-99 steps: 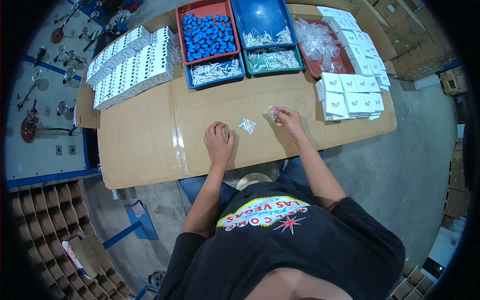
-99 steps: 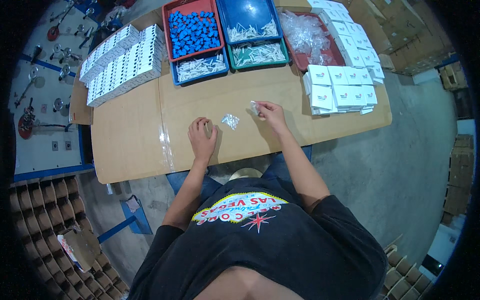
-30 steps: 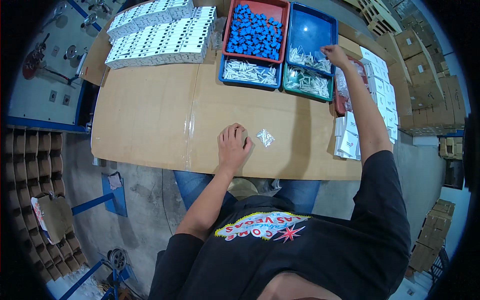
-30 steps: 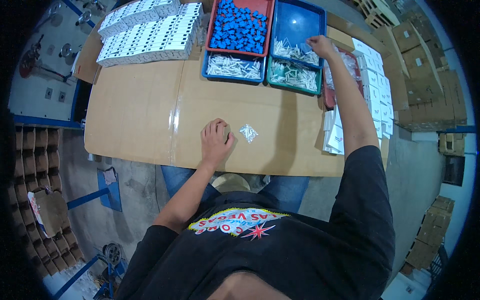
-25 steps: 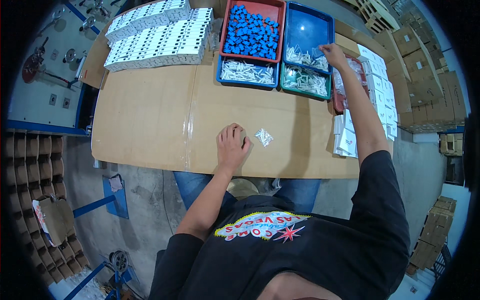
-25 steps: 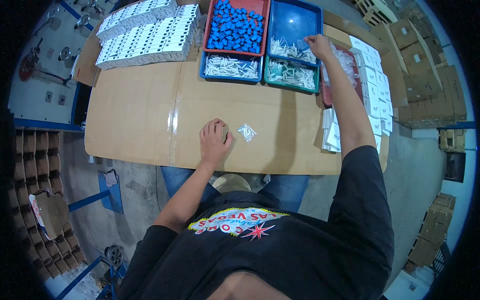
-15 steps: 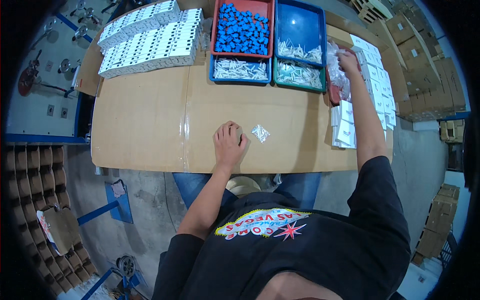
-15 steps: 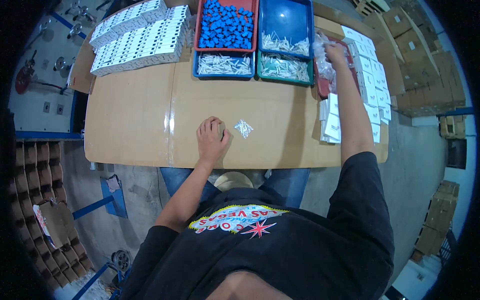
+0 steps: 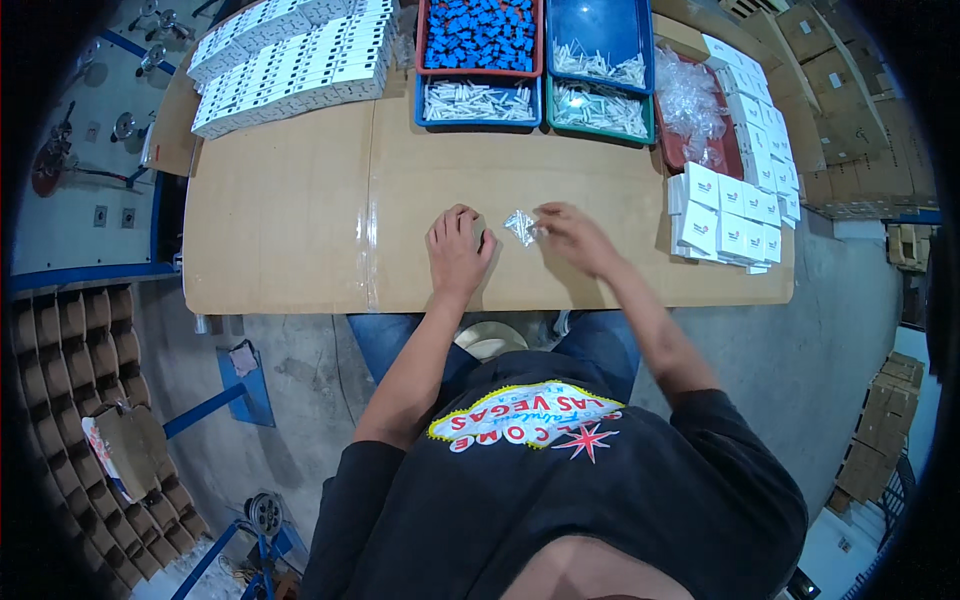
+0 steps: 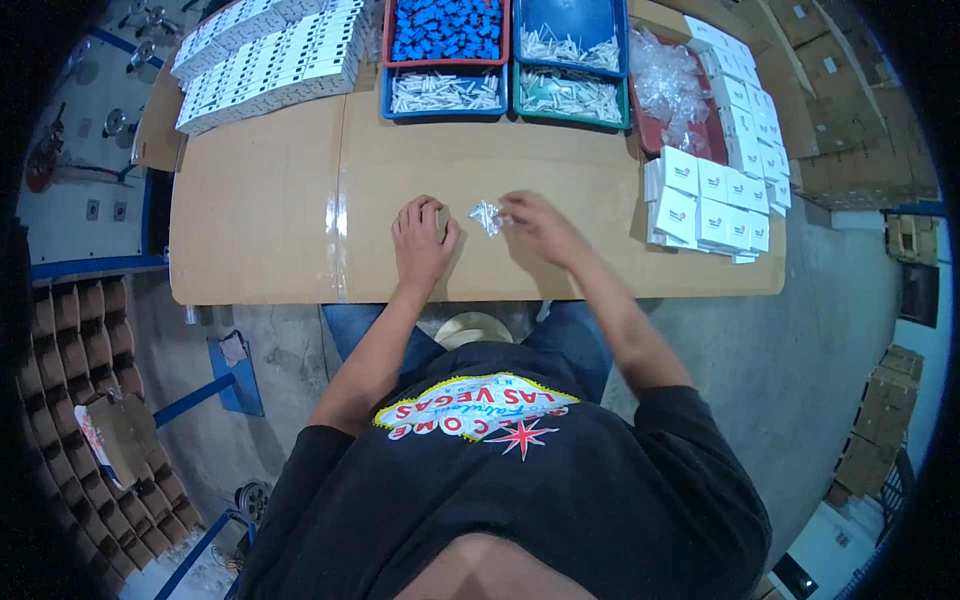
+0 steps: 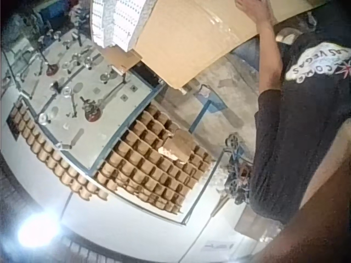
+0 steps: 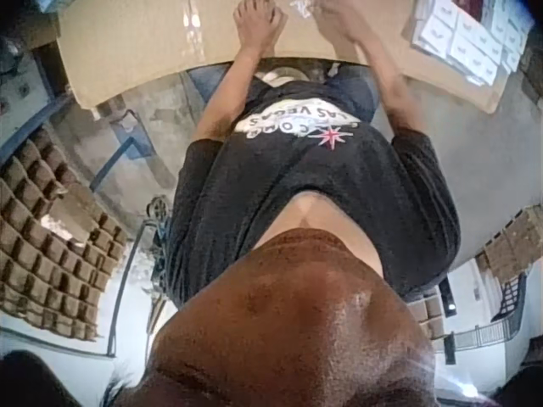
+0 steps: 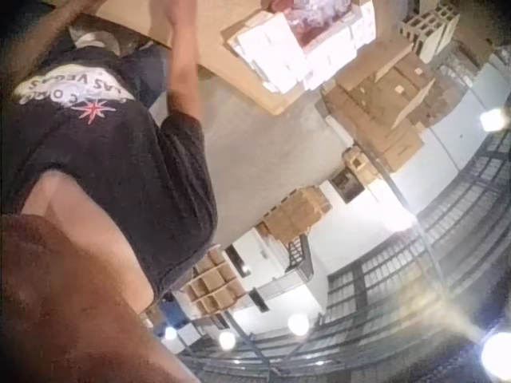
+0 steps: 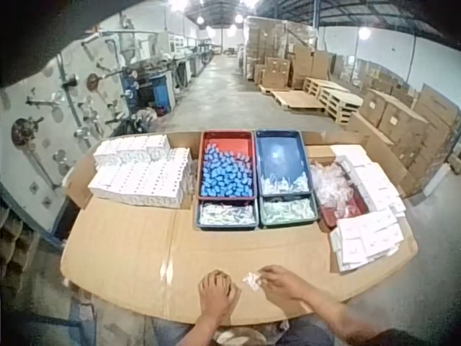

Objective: The person repeatedly picks small white boxes from a stack, opens them, places small plastic-wrapped items inside, and closes the boxes. They then place the packed boxes into a growing stack on the right side of the table. The process is repeated continuously throughout the clip.

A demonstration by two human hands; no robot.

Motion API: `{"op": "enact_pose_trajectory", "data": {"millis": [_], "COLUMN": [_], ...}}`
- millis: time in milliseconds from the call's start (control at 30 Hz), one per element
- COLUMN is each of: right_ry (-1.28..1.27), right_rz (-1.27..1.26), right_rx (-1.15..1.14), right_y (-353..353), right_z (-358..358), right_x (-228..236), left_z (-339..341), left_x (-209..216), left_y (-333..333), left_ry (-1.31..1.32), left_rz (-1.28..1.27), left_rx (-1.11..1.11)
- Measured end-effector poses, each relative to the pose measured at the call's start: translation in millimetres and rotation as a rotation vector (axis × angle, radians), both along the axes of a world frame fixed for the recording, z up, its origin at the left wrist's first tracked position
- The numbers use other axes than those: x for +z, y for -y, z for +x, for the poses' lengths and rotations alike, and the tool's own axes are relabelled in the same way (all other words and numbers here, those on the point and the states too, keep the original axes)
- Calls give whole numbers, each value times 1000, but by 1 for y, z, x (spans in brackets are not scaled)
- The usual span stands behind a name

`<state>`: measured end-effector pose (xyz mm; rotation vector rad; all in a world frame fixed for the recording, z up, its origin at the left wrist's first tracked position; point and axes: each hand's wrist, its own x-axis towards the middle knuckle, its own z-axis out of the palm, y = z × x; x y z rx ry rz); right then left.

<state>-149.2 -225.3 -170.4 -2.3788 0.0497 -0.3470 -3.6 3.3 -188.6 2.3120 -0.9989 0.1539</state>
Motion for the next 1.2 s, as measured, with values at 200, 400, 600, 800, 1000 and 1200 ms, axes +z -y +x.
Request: {"op": "enact_pose_trajectory", "data": {"millis": [200,400,600,800,1000,1200], "right_ry": [58,184,389,397,339,262], "right_rz": [-168,184,1242,1622,1693,1567], "right_rx": [-199,-455,-679,-700,-689,-634], "right_y": [-43,-47,-29,7,29,30], "right_z": [-6,3,2,-17,-35,-36], "right_x": [-14,-15,0,20,17,30], "left_z": [-1,-3,-3,-4,-5,-1], "left_x": [2,1,3,2,1,-1], "left_y": [0,1,0,1,1,-1], "left_ry": [16,0,12,-8,-10,-9], "left_rz": [-23,-14,-17,-35,-33,-25], "left_rx": [-2,-12,-17,-22,-24,-19]}}
